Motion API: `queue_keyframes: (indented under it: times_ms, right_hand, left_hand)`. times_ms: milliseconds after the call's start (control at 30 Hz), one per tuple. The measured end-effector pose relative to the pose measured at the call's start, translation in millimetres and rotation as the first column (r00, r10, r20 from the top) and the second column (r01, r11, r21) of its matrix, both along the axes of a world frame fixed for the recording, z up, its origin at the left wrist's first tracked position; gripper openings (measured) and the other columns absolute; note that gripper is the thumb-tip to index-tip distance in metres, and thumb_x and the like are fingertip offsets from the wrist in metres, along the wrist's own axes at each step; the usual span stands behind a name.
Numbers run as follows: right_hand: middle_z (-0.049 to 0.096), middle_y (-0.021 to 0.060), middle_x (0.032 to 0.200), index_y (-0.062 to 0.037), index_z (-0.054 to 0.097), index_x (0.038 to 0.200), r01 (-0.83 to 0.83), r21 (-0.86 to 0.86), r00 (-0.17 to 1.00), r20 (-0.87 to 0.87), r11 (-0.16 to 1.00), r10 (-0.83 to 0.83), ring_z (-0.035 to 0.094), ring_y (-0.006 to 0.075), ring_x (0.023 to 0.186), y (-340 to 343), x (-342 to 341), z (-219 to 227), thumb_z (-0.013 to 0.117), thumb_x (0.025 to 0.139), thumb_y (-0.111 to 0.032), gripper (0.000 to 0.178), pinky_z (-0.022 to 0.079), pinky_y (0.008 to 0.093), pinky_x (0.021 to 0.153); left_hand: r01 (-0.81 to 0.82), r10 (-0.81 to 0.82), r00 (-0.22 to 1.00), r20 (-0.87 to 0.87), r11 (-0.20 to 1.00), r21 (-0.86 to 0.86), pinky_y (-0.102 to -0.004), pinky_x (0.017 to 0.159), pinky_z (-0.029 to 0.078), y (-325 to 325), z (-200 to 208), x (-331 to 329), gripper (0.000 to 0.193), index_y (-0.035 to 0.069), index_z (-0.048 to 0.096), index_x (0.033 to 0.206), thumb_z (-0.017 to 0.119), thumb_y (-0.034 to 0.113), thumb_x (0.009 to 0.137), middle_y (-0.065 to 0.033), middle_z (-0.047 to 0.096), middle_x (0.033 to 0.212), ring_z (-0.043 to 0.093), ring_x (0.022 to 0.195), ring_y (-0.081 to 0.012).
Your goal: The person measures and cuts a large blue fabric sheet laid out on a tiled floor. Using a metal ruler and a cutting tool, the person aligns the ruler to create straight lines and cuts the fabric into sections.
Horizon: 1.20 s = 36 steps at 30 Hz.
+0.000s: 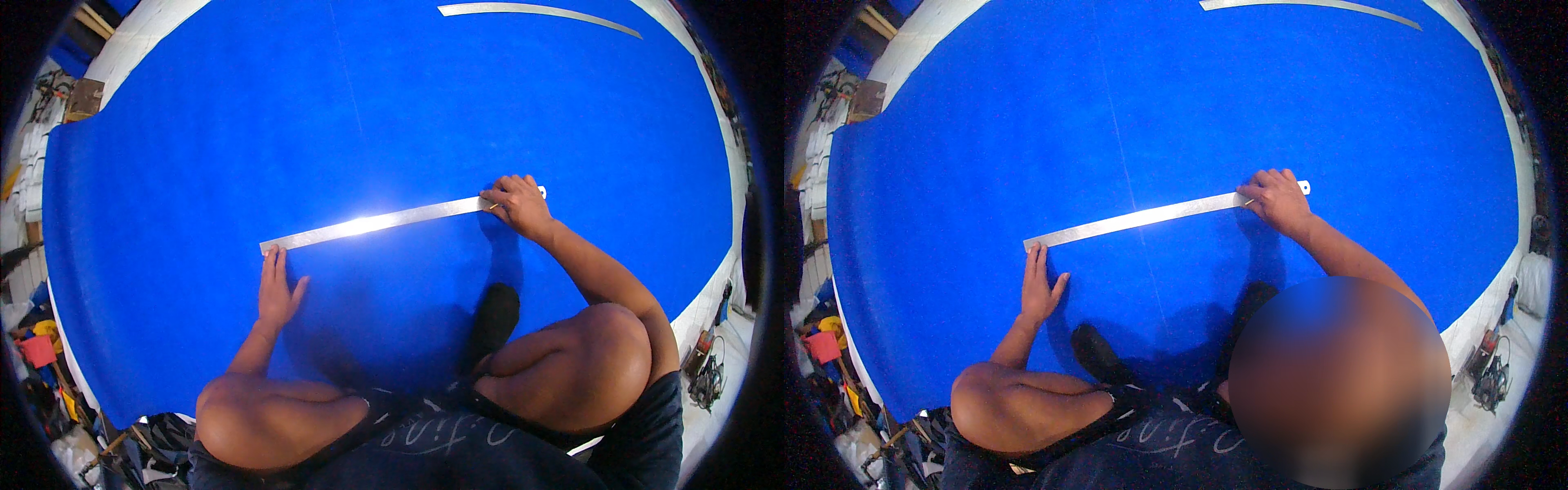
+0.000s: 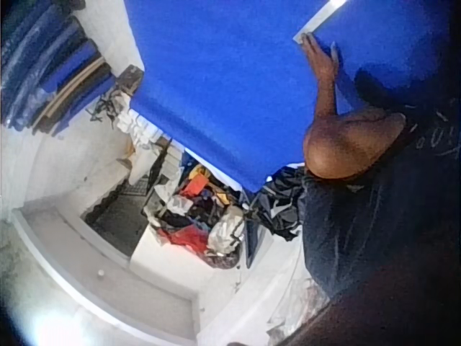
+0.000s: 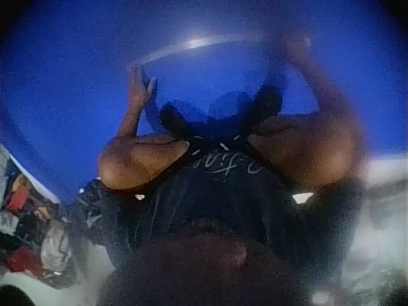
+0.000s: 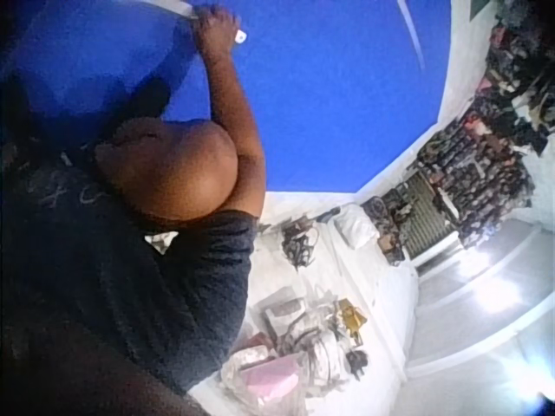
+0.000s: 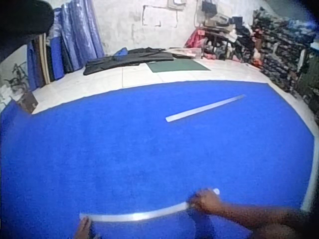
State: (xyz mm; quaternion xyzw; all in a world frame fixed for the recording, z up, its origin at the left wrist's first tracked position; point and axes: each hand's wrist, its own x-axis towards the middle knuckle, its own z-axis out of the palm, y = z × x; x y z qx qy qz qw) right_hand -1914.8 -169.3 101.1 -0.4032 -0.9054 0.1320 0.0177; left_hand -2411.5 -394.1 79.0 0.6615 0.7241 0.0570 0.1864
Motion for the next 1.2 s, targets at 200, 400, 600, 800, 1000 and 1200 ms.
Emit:
queue_keyframes:
  times_ms: [200,400,600,800,1000,1200]
  right_hand:
    - [0.067,0.0001,0.102,-0.0218,0.074,0.114,-0.005,0.046,1.0,0.006,0.999,0.005,0.061,0.0217,0.096,-2.9,-1.7,-2.5,0.075,0.081,-0.027,0.034,0.041,0.0405,0.081]
    - [0.067,-0.0001,0.103,-0.0215,0.074,0.115,-0.013,0.037,1.0,-0.019,0.999,0.013,0.061,0.0217,0.096,-1.9,-1.0,0.5,0.076,0.081,-0.026,0.035,0.041,0.0401,0.079]
    - [0.067,0.0001,0.103,-0.0213,0.074,0.115,-0.008,0.032,1.0,-0.023,0.999,0.008,0.061,0.0217,0.095,-2.1,-3.5,5.2,0.076,0.082,-0.026,0.034,0.04,0.0396,0.079]
    - [0.067,0.0015,0.103,-0.021,0.074,0.115,-0.006,0.021,1.0,-0.01,1.0,0.006,0.062,0.022,0.094,-1.6,-5.6,6.2,0.075,0.082,-0.026,0.033,0.04,0.0398,0.079]
    - [0.065,0.0045,0.105,-0.0165,0.072,0.118,-0.096,-0.016,0.995,0.019,0.995,0.097,0.061,0.0255,0.1,12.8,-10.3,19.5,0.075,0.081,-0.016,0.038,0.041,0.0401,0.083]
    - [0.064,0.0142,0.105,-0.0078,0.068,0.1,-0.102,0.096,0.989,-0.102,0.99,0.112,0.058,0.0372,0.098,101.9,-78.0,85.5,0.065,0.091,-0.019,0.015,0.046,0.0494,0.082]
  left_hand:
    - [0.008,-0.007,1.0,-0.02,1.0,0.005,-0.0475,0.122,0.025,-4.3,-4.9,-7.3,0.083,-0.001,0.032,0.152,0.074,0.033,0.089,-0.0237,0.027,0.161,0.027,0.148,-0.0438]
    - [0.006,-0.006,1.0,0.0,1.0,0.01,-0.0482,0.122,0.025,-3.8,-4.8,-6.7,0.084,-0.002,0.031,0.153,0.074,0.032,0.089,-0.0246,0.026,0.161,0.027,0.148,-0.045]
    - [-0.004,0.004,1.0,0.003,1.0,0.005,-0.0481,0.122,0.025,-4.8,-2.4,-6.4,0.084,-0.003,0.031,0.152,0.074,0.031,0.089,-0.0254,0.027,0.16,0.026,0.148,-0.0447]
    - [-0.007,0.007,1.0,-0.005,1.0,0.004,-0.0481,0.122,0.024,-3.2,1.9,-6.3,0.083,-0.005,0.032,0.151,0.073,0.033,0.09,-0.0276,0.029,0.158,0.027,0.147,-0.0458]
    - [-0.001,0.002,1.0,-0.014,0.998,0.056,-0.0502,0.118,0.031,6.1,2.2,-5.4,0.079,-0.007,0.041,0.145,0.075,0.036,0.088,-0.0299,0.038,0.151,0.037,0.141,-0.047]
    - [-0.003,0.004,1.0,-0.029,1.0,0.017,-0.0508,0.116,0.034,6.0,-11.8,-17.3,0.081,-0.006,0.043,0.142,0.072,0.045,0.088,-0.0306,0.042,0.148,0.04,0.138,-0.047]
